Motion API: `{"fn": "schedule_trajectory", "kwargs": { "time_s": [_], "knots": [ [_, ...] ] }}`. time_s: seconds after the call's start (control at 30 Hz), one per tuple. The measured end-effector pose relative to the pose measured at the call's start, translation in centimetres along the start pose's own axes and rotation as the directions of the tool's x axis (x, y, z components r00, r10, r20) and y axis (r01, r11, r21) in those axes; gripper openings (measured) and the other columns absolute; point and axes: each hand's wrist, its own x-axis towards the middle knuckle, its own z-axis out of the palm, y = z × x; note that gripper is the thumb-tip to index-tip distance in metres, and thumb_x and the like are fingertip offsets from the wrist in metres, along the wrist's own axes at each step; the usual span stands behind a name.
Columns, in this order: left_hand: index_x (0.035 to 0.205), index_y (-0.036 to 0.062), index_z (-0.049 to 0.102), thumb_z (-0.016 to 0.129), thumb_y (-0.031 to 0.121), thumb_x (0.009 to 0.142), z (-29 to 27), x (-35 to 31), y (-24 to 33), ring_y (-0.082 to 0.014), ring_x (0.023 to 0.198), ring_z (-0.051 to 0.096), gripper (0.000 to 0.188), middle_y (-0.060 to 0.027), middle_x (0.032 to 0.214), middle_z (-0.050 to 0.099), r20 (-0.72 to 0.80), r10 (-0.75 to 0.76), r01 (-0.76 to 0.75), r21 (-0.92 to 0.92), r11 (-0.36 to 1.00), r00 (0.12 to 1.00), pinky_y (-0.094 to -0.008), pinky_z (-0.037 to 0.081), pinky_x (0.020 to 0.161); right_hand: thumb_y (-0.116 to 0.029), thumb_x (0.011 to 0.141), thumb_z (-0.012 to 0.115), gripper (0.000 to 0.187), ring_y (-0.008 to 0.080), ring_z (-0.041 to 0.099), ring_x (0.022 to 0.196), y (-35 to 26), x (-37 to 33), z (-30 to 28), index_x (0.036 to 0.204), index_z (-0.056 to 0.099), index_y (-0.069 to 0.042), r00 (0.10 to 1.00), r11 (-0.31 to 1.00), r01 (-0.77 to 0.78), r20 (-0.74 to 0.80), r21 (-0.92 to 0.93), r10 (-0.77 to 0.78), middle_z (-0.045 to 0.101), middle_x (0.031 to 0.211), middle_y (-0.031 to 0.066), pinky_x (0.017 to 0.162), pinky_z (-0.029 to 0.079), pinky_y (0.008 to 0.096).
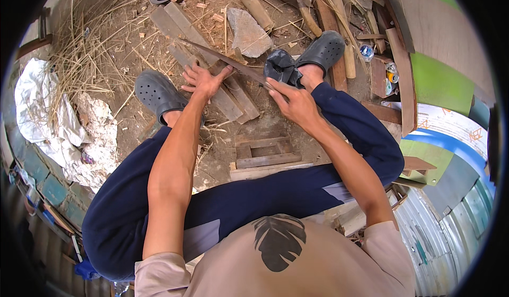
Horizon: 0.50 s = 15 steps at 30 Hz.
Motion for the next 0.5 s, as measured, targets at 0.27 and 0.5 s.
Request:
{"fn": "schedule_trajectory", "kwargs": {
  "time_s": [0.27,0.5],
  "knots": [
    [0.154,0.0005,0.002,0.071,0.085,0.057,0.5,0.1,0.1,-0.0458,0.149,-0.011,0.147,-0.0303,0.160,-0.004,-0.016,0.008,-0.008,0.010,1.000,1.000,-0.0689,-0.006,0.113,-0.027,0.093,0.067,0.035,0.0352,0.069,0.067,1.2,1.3,1.2,0.127,0.067,-0.020,0.995,0.998,-0.052,0.079,-0.044,0.055,0.072,0.084,0.0185,0.057,0.054,0.0411],
    [0.154,-0.0014,0.002,0.072,0.084,0.059,-0.2,-0.3,-0.1,-0.0459,0.149,-0.010,0.145,-0.0304,0.160,-0.004,-0.019,0.012,-0.012,0.002,1.000,1.000,-0.0685,-0.005,0.113,-0.027,0.093,0.067,0.035,0.0355,0.069,0.068,3.4,-2.6,-1.7,0.127,0.067,-0.019,0.993,0.997,-0.065,0.099,-0.030,0.068,0.072,0.091,0.0186,0.058,0.054,0.0400]
  ]
}}
